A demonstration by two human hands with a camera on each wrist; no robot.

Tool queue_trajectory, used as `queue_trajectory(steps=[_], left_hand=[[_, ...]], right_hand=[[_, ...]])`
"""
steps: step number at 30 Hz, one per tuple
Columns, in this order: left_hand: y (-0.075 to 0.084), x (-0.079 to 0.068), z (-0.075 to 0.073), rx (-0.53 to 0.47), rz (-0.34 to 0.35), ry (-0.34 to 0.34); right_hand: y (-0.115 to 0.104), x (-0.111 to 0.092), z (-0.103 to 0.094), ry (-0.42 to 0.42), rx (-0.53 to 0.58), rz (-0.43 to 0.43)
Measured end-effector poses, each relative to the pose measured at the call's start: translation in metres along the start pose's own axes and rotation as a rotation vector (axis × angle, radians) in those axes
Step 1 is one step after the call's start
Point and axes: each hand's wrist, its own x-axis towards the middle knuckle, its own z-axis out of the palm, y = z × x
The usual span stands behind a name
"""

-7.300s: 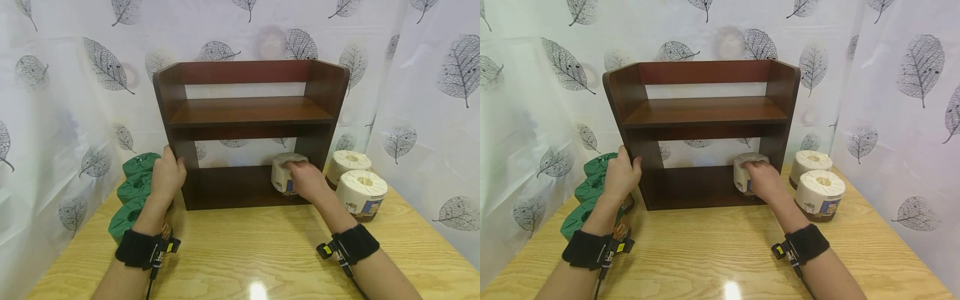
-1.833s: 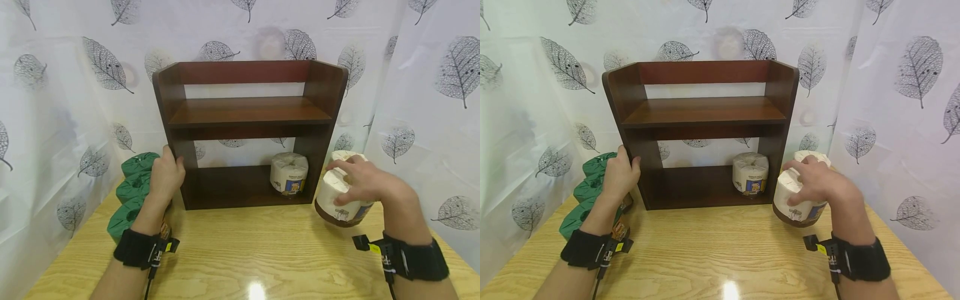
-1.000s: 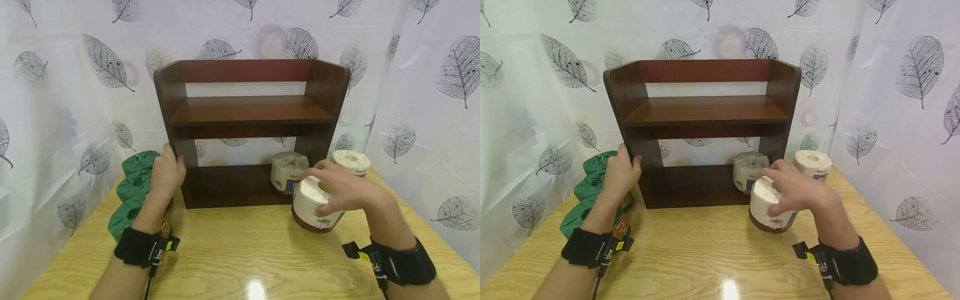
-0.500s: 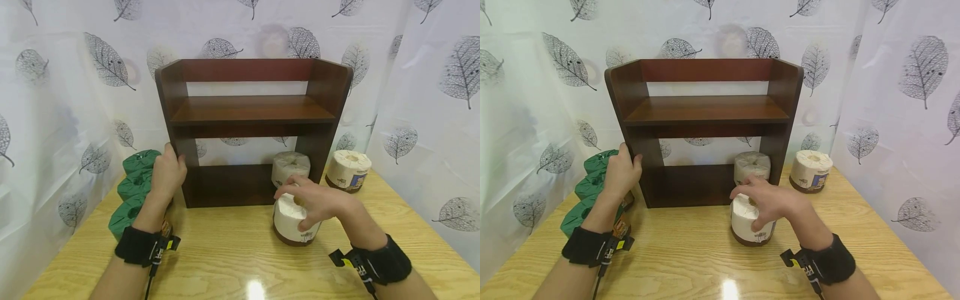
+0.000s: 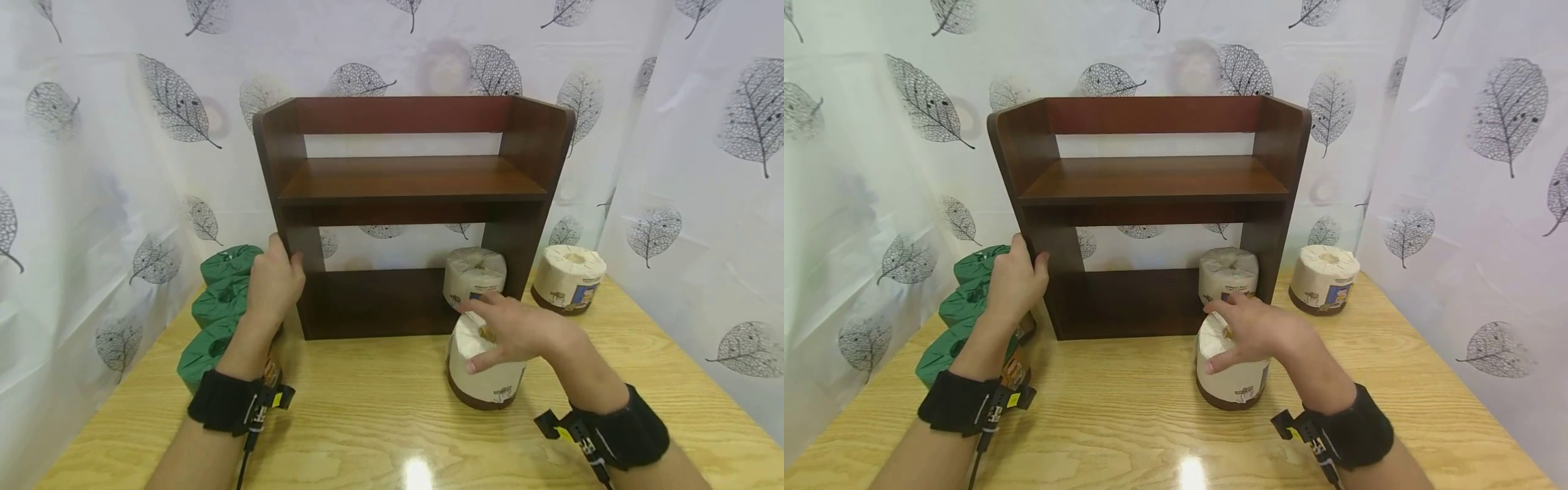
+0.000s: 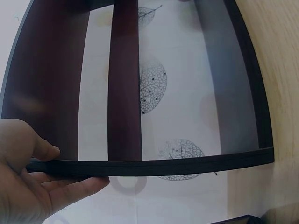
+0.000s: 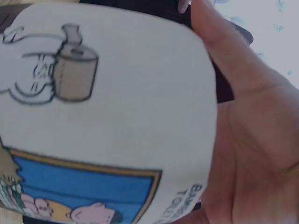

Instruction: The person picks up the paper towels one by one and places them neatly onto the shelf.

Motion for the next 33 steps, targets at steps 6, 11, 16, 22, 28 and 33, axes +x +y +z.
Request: queue_trajectory(steps=[6, 11, 16, 22, 28, 33], left_hand=[[0.0, -0.001, 0.0, -0.001, 0.0, 0.003], [0.0, -0.001, 0.0, -0.003, 0.002, 0.001], [-0.001, 0.0, 0.0, -0.005, -0.004, -0.011], [-0.004, -0.002, -0.002, -0.009, -0.036, -0.015], [-0.005, -0.001, 0.001, -0.001, -0.007, 0.003], [-0.001, 0.0, 0.0, 0.002, -0.003, 0.003]], right_hand=[[-0.01, 0.0, 0.0, -0.011, -0.036, 0.074], [-0.012, 0.003, 0.004, -0.015, -0.067, 0.06], [-0.009, 0.008, 0.008, 0.034, -0.057, -0.056], [-0.007, 0.018, 0.009, 0.031, -0.032, -0.102], [-0.008, 0.021, 0.009, 0.035, -0.026, -0.106], [-0.011, 0.024, 0.004, 0.034, -0.038, -0.104]])
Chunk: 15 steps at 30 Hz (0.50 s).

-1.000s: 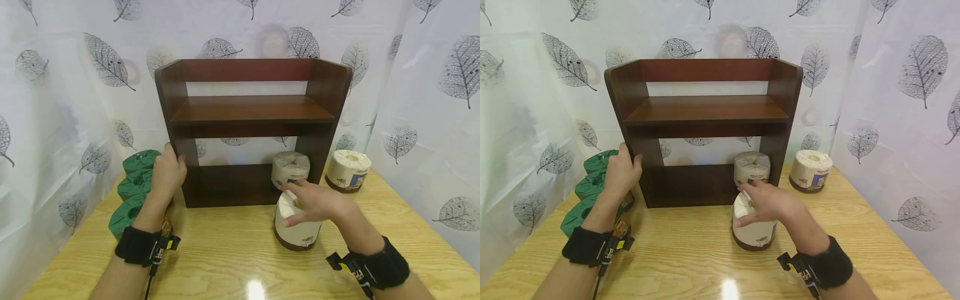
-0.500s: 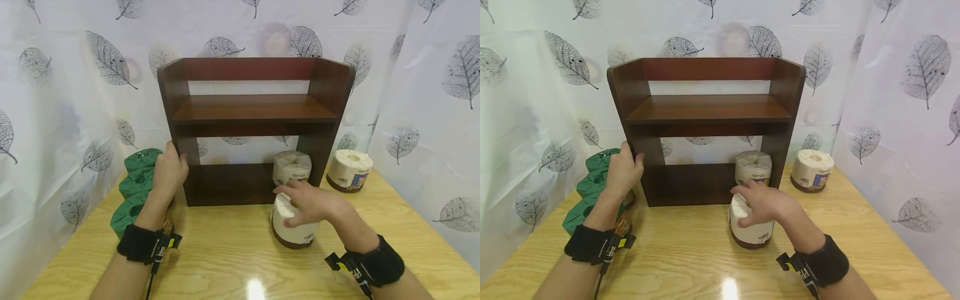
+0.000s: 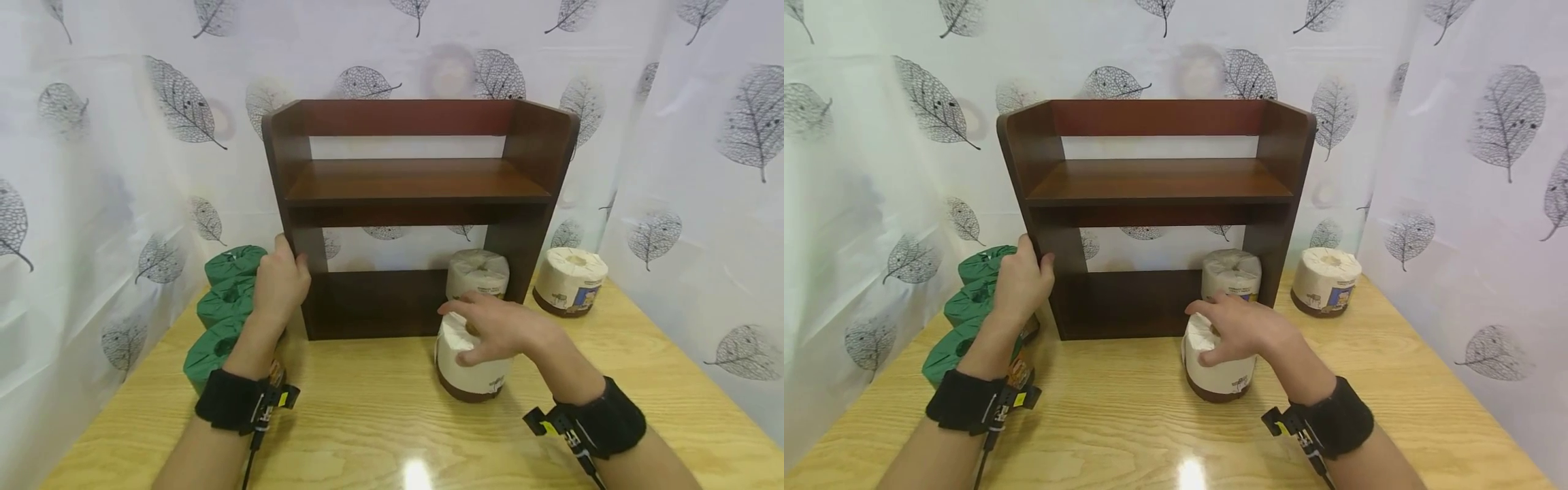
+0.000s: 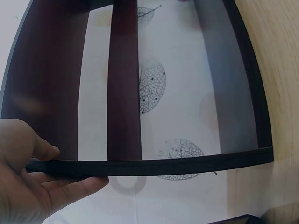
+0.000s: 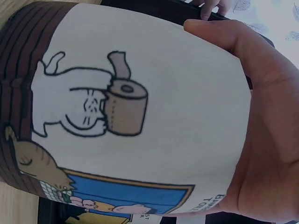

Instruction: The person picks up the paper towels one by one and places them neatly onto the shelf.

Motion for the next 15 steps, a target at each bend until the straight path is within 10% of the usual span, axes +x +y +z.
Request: queue_trajectory(steps=[15], left_hand=[[-0.003, 0.0, 0.002, -0.002, -0.008, -0.002]], right_hand=[[-0.006, 0.041, -0.031, 0.044, -0.159, -0.148]])
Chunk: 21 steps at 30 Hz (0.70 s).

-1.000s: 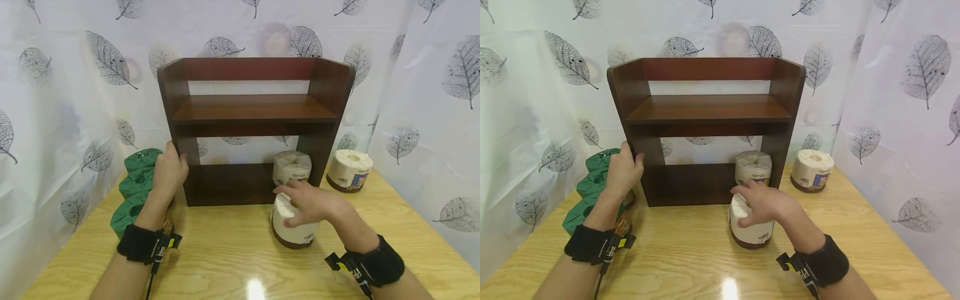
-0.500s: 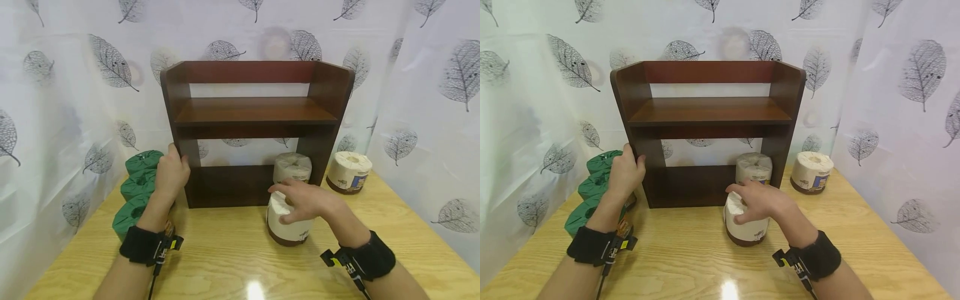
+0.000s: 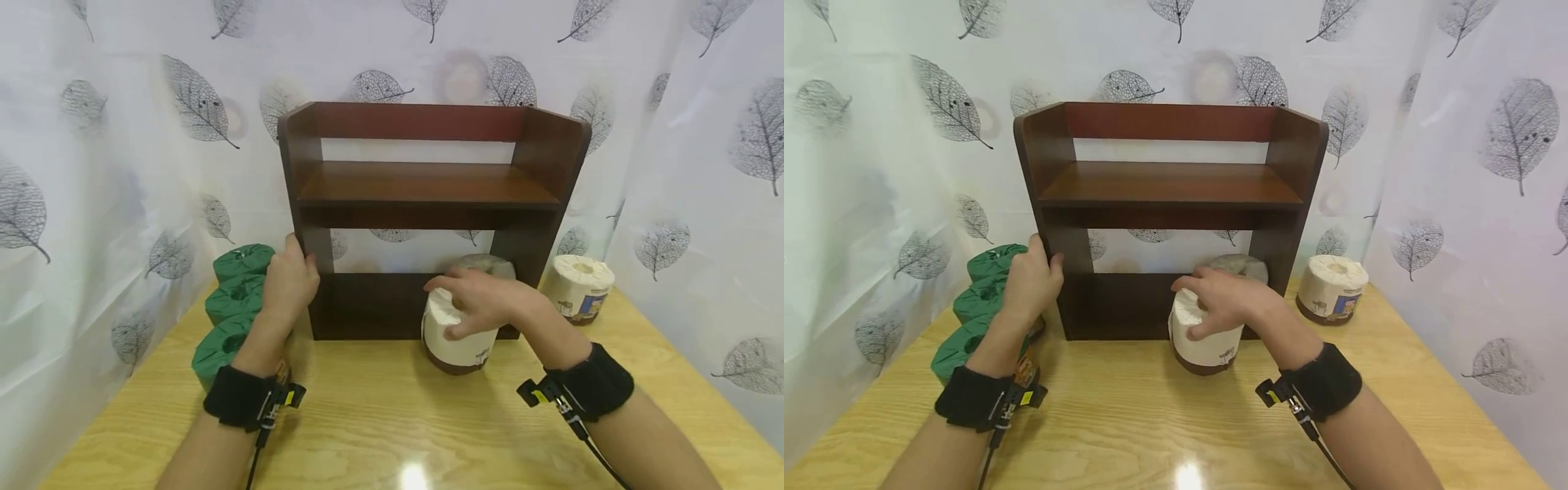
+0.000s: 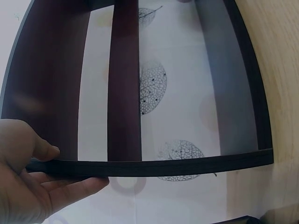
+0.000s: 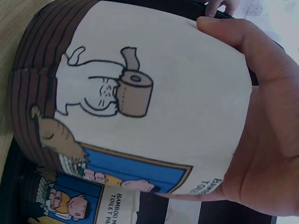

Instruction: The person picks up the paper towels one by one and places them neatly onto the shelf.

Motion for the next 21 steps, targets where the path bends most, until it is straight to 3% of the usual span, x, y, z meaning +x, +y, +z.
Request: queue_trajectory(steps=[10, 21], left_hand=[[0.002, -0.003, -0.003, -0.006, 0.03, 0.004], [0.002, -0.004, -0.002, -0.02, 0.049, 0.025]], right_hand=[[0.014, 0.028, 0.001, 0.008, 0.039, -0.058], [0.032, 0.058, 0.009, -0.095, 0.108, -0.071]])
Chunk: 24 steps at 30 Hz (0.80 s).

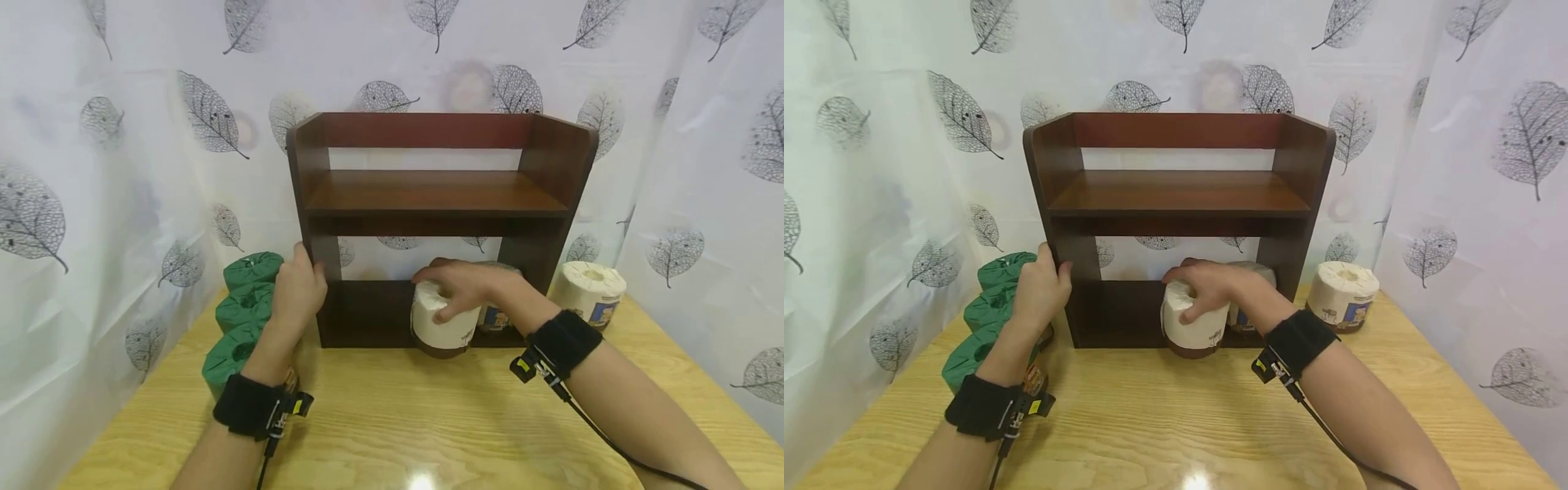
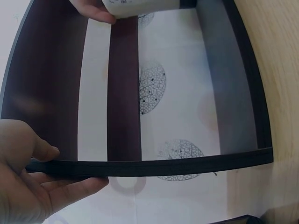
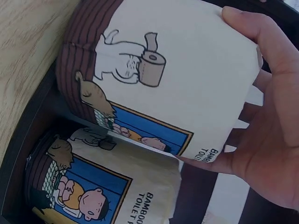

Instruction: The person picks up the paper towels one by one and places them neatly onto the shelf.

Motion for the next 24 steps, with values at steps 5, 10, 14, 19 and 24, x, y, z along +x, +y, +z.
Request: queue_trajectory(steps=[5, 10, 14, 19, 24], left_hand=[[0.0, 0.0, 0.001, 0.004, -0.014, -0.008], [0.0, 0.0, 0.001, 0.002, -0.005, 0.004], [0.0, 0.0, 0.001, 0.009, -0.006, 0.006], [0.001, -0.001, 0.001, 0.01, -0.012, -0.001], [0.001, 0.0, 0.001, 0.017, -0.015, 0.003]], right_hand=[[0.009, 0.01, 0.001, -0.037, 0.014, -0.031], [0.014, 0.018, -0.002, -0.058, 0.035, -0.022], [0.015, 0.024, -0.002, -0.062, 0.072, 0.01], [0.02, 0.03, 0.0, -0.059, 0.1, 0.054], [0.026, 0.034, 0.004, -0.05, 0.121, 0.086]])
